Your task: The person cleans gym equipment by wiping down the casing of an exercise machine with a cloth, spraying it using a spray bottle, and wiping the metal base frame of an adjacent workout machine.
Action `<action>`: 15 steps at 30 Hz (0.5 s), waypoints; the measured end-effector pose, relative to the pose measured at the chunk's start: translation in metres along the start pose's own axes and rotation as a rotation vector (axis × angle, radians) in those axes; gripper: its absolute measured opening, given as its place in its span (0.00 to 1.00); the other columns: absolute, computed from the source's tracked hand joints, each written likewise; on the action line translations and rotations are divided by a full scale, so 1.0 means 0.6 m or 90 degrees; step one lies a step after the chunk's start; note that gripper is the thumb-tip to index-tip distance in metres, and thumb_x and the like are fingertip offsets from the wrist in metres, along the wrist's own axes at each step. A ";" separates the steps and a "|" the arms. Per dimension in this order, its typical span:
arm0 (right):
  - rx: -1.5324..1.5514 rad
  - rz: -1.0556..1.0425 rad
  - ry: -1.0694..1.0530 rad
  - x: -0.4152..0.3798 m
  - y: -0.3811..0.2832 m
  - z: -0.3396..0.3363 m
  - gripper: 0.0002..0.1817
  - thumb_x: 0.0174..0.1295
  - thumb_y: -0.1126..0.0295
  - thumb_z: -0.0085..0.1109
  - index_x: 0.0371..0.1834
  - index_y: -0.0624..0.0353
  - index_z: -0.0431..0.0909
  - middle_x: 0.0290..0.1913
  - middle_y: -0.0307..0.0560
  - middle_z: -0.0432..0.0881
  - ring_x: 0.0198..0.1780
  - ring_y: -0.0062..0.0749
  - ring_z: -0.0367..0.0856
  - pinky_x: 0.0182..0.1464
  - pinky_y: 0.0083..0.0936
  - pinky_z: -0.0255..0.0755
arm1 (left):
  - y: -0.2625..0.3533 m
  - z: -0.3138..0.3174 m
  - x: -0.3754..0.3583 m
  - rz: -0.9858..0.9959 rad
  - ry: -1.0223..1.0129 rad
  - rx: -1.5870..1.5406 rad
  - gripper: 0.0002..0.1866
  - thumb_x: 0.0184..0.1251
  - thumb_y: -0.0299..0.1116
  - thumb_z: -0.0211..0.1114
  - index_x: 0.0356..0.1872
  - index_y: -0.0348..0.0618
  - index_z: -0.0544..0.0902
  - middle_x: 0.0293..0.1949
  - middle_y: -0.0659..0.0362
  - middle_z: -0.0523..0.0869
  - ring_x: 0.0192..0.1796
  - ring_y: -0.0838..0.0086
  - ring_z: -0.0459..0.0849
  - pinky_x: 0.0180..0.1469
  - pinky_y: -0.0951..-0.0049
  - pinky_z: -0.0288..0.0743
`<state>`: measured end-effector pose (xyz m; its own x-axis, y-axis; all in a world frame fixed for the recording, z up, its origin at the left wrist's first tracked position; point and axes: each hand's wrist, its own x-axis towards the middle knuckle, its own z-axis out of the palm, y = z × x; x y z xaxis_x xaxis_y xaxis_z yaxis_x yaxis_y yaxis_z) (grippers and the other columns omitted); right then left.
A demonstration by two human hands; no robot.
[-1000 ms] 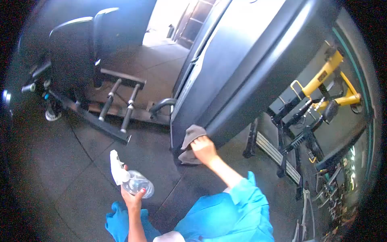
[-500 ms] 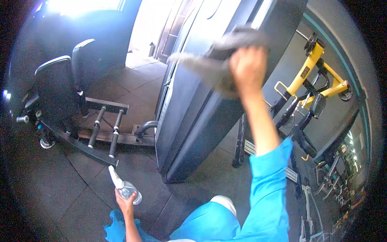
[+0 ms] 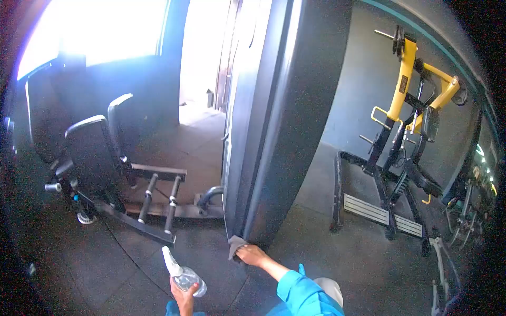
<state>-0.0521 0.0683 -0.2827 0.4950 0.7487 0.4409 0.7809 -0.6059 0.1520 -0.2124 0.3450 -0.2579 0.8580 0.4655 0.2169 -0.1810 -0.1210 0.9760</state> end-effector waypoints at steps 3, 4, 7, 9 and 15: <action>-0.064 0.051 -0.089 0.036 0.024 -0.119 0.07 0.53 0.68 0.51 0.24 0.53 0.79 0.25 0.41 0.81 0.28 0.37 0.83 0.30 0.33 0.79 | 0.031 0.005 -0.001 -0.015 -0.005 -0.014 0.45 0.34 0.43 0.78 0.58 0.36 0.69 0.46 0.55 0.77 0.49 0.66 0.77 0.53 0.66 0.71; -0.114 0.013 -0.003 0.052 0.060 -0.143 0.08 0.49 0.67 0.54 0.16 0.51 0.77 0.20 0.41 0.79 0.24 0.35 0.81 0.25 0.34 0.78 | 0.047 0.007 -0.001 -0.040 -0.004 -0.064 0.43 0.38 0.34 0.77 0.60 0.35 0.68 0.50 0.53 0.76 0.51 0.65 0.77 0.56 0.67 0.70; -0.283 -0.044 0.282 0.185 0.120 -0.372 0.06 0.45 0.61 0.59 0.20 0.48 0.80 0.28 0.44 0.82 0.32 0.40 0.81 0.37 0.44 0.77 | 0.070 0.014 0.001 -0.091 -0.025 -0.158 0.43 0.43 0.24 0.75 0.64 0.34 0.64 0.53 0.52 0.76 0.53 0.65 0.76 0.56 0.68 0.71; -0.243 0.042 0.320 0.264 0.137 -0.535 0.26 0.48 0.63 0.60 0.53 0.57 0.77 0.56 0.54 0.76 0.61 0.53 0.70 0.66 0.53 0.57 | 0.017 0.024 0.005 -0.085 -0.033 -0.296 0.44 0.46 0.22 0.73 0.67 0.35 0.60 0.53 0.51 0.76 0.53 0.66 0.76 0.55 0.70 0.72; -0.393 -0.013 0.566 0.467 0.210 -0.871 0.15 0.55 0.65 0.57 0.43 0.62 0.78 0.49 0.57 0.76 0.54 0.55 0.70 0.61 0.49 0.60 | 0.115 0.030 0.001 -0.003 -0.085 -0.297 0.40 0.53 0.22 0.67 0.68 0.36 0.57 0.55 0.50 0.73 0.51 0.67 0.76 0.53 0.71 0.75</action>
<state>-0.0138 0.0611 0.3220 -0.1634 0.4482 0.8789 0.3358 -0.8124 0.4767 -0.2156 0.3214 -0.1910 0.9081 0.3449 0.2377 -0.3469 0.3010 0.8883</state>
